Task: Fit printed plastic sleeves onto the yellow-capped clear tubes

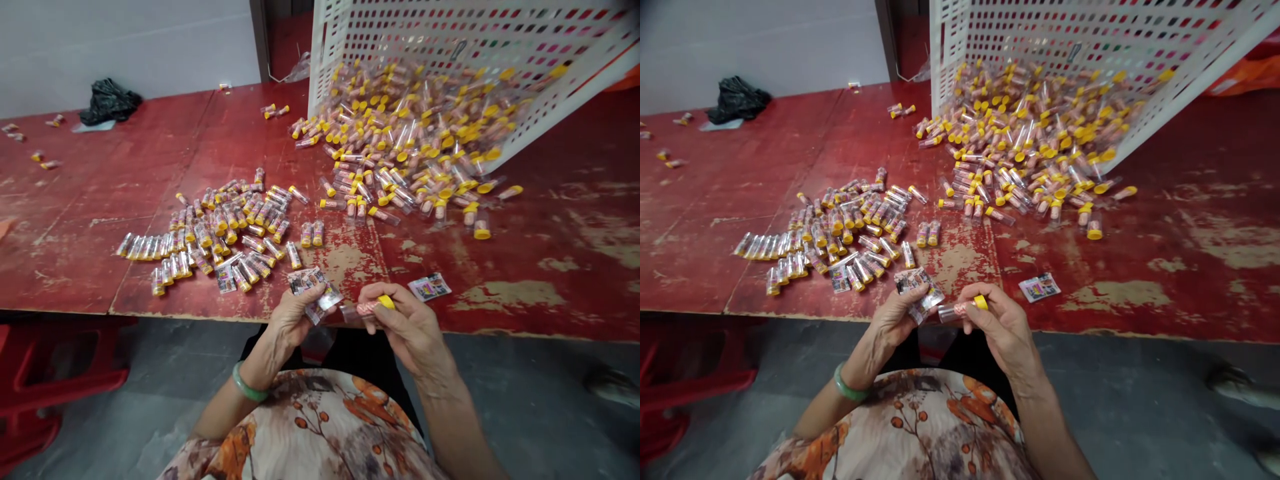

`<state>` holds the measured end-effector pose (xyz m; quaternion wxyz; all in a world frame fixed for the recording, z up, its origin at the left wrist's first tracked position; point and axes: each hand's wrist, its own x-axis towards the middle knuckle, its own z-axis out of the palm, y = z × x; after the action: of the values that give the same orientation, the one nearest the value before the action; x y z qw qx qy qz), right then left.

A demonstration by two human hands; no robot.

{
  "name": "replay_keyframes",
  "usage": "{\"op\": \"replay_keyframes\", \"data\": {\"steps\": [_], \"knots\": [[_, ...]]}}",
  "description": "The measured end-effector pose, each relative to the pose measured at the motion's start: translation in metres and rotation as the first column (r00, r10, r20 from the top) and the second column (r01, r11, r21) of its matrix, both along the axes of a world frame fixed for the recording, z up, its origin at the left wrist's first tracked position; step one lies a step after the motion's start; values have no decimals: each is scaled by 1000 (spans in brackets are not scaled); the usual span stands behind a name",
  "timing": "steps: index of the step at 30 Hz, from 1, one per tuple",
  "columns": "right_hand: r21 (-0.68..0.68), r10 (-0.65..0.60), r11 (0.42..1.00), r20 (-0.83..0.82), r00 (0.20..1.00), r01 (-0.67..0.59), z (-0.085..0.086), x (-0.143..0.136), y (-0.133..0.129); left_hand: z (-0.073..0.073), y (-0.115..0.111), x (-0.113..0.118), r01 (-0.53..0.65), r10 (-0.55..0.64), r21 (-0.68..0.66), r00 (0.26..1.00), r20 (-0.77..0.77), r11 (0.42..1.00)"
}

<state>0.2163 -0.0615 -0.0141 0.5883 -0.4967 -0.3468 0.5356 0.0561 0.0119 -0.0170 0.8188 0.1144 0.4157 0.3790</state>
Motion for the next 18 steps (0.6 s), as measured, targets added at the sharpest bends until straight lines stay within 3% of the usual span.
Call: {"op": "replay_keyframes", "data": {"steps": [6, 12, 18], "knots": [[74, -61, 996, 102, 993, 53, -7, -5, -8, -1, -1, 0, -86, 93, 121, 994, -54, 989], [139, -134, 984, 145, 980, 114, -12, -11, -13, 1, -2, 2, -103, 104, 95, 995, -9, 990], [176, -219, 966, 176, 960, 188, -13, -15, -14, 2, -4, 1, -156, 161, 58, 982, -97, 986]]}}
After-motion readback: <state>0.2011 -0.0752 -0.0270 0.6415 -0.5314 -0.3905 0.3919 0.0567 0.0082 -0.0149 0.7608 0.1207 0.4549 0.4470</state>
